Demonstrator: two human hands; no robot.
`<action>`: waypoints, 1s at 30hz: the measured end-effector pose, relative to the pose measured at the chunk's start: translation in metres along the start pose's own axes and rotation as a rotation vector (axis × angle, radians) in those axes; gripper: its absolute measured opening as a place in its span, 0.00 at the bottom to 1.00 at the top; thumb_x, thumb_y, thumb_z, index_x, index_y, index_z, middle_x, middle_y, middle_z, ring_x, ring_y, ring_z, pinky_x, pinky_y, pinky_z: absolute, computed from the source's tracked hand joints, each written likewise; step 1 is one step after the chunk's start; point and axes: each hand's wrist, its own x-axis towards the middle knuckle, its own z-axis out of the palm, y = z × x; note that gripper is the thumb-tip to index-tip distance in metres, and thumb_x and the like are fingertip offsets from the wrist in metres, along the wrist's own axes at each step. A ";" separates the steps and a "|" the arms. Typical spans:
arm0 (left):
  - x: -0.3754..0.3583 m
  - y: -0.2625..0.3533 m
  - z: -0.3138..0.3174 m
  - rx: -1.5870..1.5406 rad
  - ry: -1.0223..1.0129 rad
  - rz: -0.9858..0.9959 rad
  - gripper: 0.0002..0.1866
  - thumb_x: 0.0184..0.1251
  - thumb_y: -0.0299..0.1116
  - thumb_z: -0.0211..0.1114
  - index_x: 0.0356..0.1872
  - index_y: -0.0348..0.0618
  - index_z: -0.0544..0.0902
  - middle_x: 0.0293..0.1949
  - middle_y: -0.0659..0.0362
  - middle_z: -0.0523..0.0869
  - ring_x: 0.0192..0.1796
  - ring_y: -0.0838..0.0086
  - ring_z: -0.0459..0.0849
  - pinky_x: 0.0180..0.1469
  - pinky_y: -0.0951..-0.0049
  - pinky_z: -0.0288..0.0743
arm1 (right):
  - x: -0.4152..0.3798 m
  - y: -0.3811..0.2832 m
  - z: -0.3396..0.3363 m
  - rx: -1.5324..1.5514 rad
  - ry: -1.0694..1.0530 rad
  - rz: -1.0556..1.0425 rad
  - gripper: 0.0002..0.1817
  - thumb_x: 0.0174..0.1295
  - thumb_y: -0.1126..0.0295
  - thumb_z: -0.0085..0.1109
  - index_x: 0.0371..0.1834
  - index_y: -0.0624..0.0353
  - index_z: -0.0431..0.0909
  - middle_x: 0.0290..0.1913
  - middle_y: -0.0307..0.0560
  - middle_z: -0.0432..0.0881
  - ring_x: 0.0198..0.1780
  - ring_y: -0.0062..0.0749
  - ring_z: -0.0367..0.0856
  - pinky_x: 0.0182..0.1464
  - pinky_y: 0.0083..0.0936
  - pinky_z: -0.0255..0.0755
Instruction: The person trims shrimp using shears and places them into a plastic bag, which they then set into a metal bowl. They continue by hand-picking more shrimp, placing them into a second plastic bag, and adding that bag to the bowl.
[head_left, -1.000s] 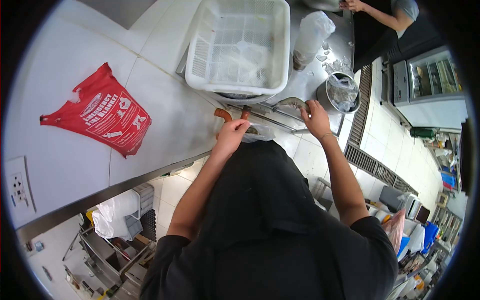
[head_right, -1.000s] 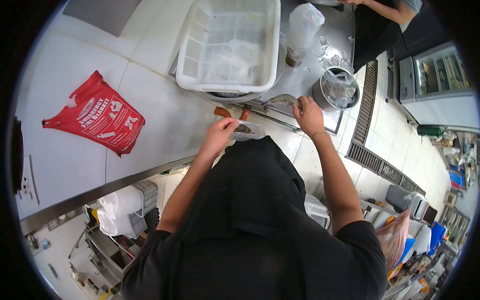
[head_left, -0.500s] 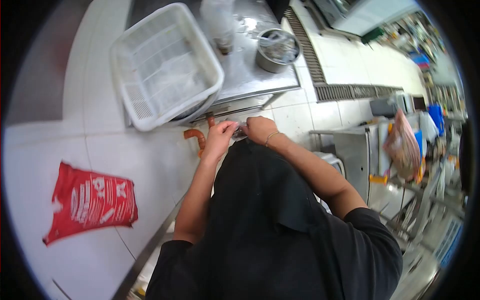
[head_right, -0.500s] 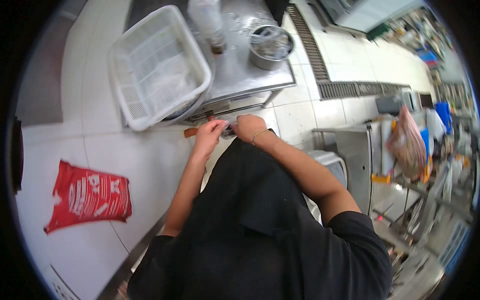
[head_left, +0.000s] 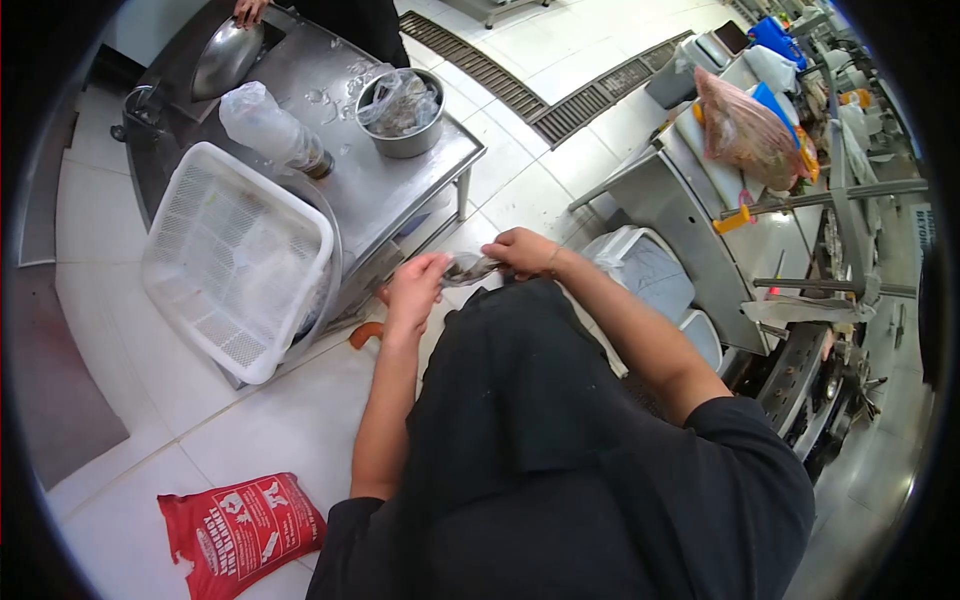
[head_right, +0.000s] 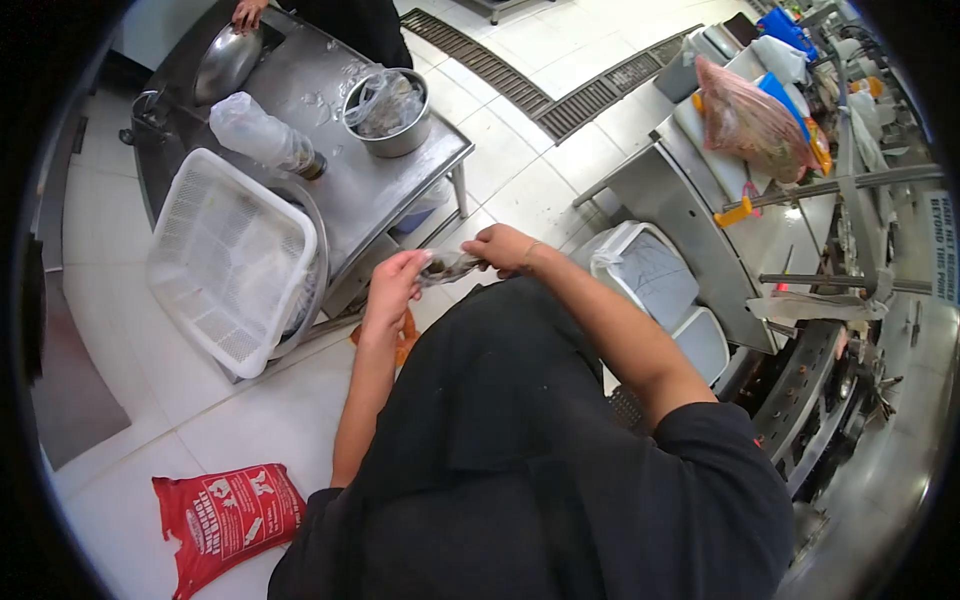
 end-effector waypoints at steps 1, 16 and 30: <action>0.006 0.005 0.006 0.023 -0.009 0.010 0.14 0.78 0.38 0.67 0.47 0.36 0.90 0.25 0.71 0.79 0.23 0.87 0.68 0.25 0.81 0.62 | 0.001 0.005 -0.003 0.052 -0.002 0.014 0.25 0.76 0.48 0.59 0.40 0.64 0.85 0.28 0.40 0.83 0.20 0.23 0.72 0.24 0.25 0.73; 0.101 0.087 0.102 0.246 0.085 0.058 0.11 0.79 0.36 0.66 0.47 0.39 0.89 0.28 0.69 0.83 0.27 0.88 0.73 0.29 0.80 0.67 | 0.001 -0.056 -0.111 -0.284 0.017 -0.531 0.29 0.68 0.52 0.69 0.60 0.65 0.75 0.42 0.60 0.90 0.44 0.54 0.90 0.48 0.42 0.82; 0.155 0.151 0.171 0.523 0.413 0.298 0.11 0.78 0.33 0.66 0.44 0.34 0.88 0.27 0.63 0.84 0.30 0.84 0.75 0.33 0.75 0.71 | 0.044 -0.088 -0.231 -0.401 0.392 -0.761 0.10 0.69 0.66 0.65 0.39 0.59 0.77 0.26 0.52 0.86 0.28 0.52 0.87 0.33 0.44 0.80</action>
